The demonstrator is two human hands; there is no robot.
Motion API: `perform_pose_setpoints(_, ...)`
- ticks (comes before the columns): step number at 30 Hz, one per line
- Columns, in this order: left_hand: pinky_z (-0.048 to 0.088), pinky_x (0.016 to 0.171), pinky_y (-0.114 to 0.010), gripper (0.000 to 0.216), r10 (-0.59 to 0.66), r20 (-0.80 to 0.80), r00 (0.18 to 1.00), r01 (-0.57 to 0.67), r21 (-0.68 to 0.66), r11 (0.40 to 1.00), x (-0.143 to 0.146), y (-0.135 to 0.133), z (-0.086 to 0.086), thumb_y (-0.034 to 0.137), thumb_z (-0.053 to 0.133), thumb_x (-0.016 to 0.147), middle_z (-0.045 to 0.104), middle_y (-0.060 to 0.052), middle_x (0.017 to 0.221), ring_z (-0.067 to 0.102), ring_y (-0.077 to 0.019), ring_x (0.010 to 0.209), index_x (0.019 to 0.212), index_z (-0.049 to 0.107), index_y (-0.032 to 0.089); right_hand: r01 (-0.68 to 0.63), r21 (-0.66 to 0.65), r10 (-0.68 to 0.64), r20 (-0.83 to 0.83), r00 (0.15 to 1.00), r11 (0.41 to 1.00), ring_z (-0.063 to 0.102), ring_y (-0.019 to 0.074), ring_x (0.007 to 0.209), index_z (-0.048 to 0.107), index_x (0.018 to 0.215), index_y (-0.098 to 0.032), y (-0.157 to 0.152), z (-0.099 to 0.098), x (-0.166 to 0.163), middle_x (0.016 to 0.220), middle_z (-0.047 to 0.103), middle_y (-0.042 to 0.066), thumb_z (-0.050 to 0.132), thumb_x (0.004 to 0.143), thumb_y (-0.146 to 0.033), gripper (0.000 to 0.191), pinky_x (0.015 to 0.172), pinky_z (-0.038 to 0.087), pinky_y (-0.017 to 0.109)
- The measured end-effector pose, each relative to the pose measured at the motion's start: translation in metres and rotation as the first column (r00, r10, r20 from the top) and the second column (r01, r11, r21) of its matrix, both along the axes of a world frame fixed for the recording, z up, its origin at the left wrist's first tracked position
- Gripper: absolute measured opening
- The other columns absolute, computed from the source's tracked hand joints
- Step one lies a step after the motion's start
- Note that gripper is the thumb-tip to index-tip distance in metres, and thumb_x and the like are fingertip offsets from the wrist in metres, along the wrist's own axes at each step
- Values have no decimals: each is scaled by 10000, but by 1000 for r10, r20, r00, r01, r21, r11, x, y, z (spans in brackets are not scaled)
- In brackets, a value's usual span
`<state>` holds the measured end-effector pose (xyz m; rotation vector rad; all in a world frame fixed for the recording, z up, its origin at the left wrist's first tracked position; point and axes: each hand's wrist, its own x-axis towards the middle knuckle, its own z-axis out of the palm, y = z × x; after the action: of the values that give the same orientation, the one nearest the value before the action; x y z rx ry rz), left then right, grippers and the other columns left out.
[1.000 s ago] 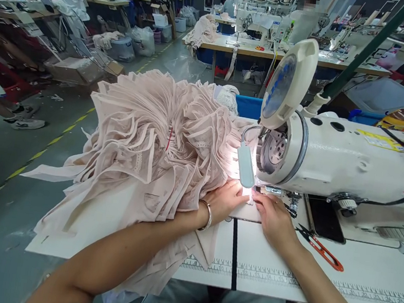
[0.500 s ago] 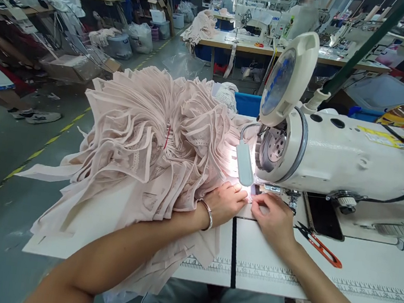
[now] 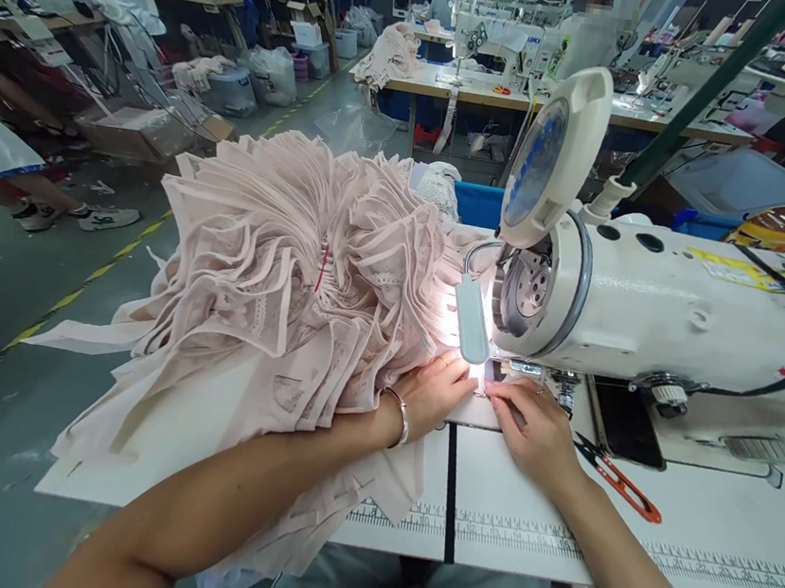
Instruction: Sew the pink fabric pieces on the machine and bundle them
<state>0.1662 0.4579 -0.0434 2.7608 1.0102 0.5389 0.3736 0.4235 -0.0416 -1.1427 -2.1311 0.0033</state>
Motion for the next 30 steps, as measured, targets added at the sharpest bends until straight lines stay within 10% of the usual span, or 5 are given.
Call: perform_pose_setpoints(30,446,1079,-435,410,-95,71,993,99,-51,994,-11,1,9,-57,491,803,532,-140,1372,437,-251,1348,1143,571,157,5,-147,17,144,989,989,633,196,1113,736,1024,-287,-2,-2,7,1141,718,31,421,930,-103,377,981,468,433)
